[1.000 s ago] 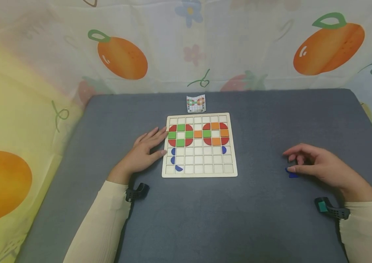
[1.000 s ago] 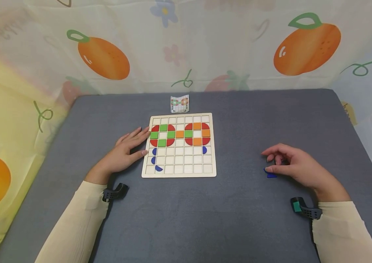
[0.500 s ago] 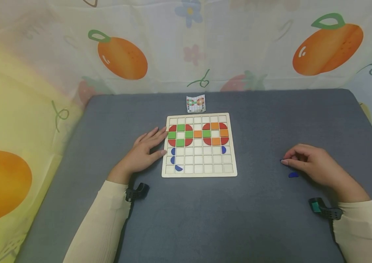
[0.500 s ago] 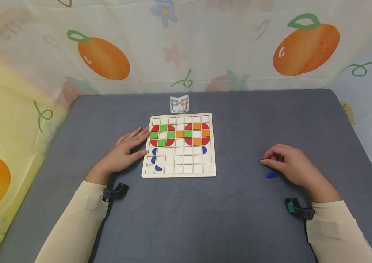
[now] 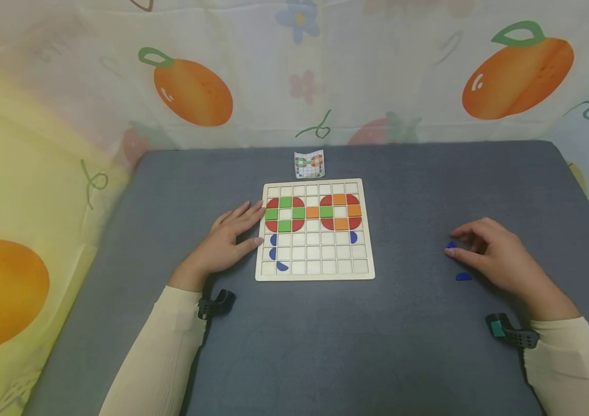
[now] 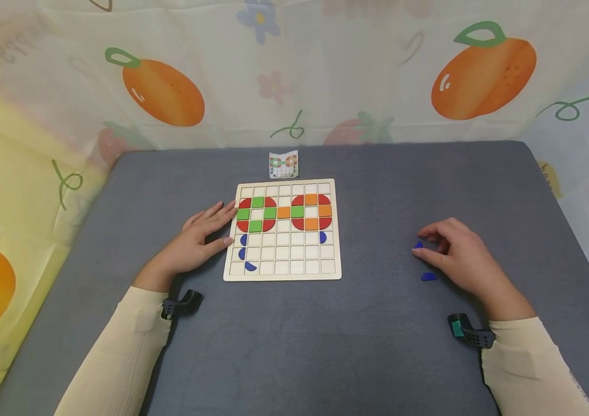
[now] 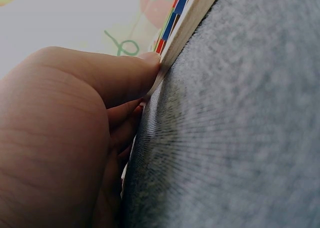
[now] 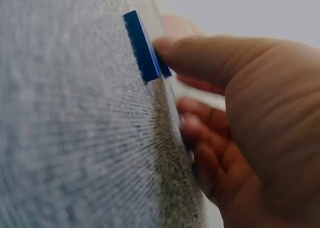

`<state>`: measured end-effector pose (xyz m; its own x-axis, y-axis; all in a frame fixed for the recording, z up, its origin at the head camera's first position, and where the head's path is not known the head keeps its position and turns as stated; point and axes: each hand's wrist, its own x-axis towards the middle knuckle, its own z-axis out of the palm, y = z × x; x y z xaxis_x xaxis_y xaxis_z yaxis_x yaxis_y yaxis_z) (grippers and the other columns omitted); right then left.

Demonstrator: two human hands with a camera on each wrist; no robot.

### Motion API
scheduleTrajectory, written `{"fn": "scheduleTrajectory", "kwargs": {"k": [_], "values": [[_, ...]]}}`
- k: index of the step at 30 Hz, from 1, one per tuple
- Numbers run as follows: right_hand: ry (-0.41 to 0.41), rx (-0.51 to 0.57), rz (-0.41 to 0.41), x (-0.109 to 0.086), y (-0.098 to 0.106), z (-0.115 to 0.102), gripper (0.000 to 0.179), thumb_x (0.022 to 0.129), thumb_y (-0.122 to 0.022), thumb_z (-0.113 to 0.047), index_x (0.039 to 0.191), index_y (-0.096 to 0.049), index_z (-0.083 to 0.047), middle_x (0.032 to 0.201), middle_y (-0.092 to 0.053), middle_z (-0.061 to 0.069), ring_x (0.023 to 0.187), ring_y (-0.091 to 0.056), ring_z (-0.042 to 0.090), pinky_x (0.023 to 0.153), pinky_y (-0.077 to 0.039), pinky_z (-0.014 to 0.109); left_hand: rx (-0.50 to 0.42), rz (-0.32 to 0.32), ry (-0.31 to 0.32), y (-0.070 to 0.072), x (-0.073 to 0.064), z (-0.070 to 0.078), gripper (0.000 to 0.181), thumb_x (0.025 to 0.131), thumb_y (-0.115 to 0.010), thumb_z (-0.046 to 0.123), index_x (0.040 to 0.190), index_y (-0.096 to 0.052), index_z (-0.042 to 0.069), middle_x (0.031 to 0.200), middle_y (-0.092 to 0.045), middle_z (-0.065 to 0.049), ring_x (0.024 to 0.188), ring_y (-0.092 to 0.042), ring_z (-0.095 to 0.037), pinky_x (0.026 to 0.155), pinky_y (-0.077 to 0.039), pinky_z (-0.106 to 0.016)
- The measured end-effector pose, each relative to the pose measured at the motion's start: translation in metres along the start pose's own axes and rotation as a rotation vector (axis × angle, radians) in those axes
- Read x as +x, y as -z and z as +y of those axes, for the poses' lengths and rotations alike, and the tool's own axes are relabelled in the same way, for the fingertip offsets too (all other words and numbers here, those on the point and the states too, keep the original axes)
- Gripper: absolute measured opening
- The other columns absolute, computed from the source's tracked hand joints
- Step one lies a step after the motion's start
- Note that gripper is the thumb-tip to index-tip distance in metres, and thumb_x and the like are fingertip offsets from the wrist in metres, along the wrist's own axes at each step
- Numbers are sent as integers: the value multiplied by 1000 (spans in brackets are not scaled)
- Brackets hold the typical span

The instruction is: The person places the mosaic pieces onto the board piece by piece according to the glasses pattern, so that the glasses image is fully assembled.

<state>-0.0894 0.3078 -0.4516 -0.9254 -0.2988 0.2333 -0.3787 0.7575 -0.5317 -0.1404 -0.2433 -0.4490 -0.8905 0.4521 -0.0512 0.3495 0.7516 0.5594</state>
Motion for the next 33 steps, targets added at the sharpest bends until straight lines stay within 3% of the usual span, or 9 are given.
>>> {"fn": "scheduleTrajectory", "kwargs": {"k": [5,23,33], "values": [[-64,-58,10,0,1,0,21,91,-90,-8,109,-79,-3,97,-63,5,78,-51,17,66,-41,32,-2,2,0,1,0,1,76,107,-70,36,172,-35,17,178,-25,4,166,-10,-24,129,-1,-55],[48,-71,47,2,-5,1,25,85,-92,-2,105,-78,-8,94,-61,-1,77,-52,14,67,-40,26,2,0,6,0,0,-1,76,108,-69,35,173,-34,18,178,-24,5,166,-9,-23,128,-2,-55],[29,-67,40,2,-8,-1,23,87,-91,-4,105,-78,-7,94,-62,-2,77,-52,13,66,-41,27,0,-4,-4,1,0,0,76,108,-70,35,173,-34,17,178,-24,4,166,-9,-25,128,-2,-56]]}}
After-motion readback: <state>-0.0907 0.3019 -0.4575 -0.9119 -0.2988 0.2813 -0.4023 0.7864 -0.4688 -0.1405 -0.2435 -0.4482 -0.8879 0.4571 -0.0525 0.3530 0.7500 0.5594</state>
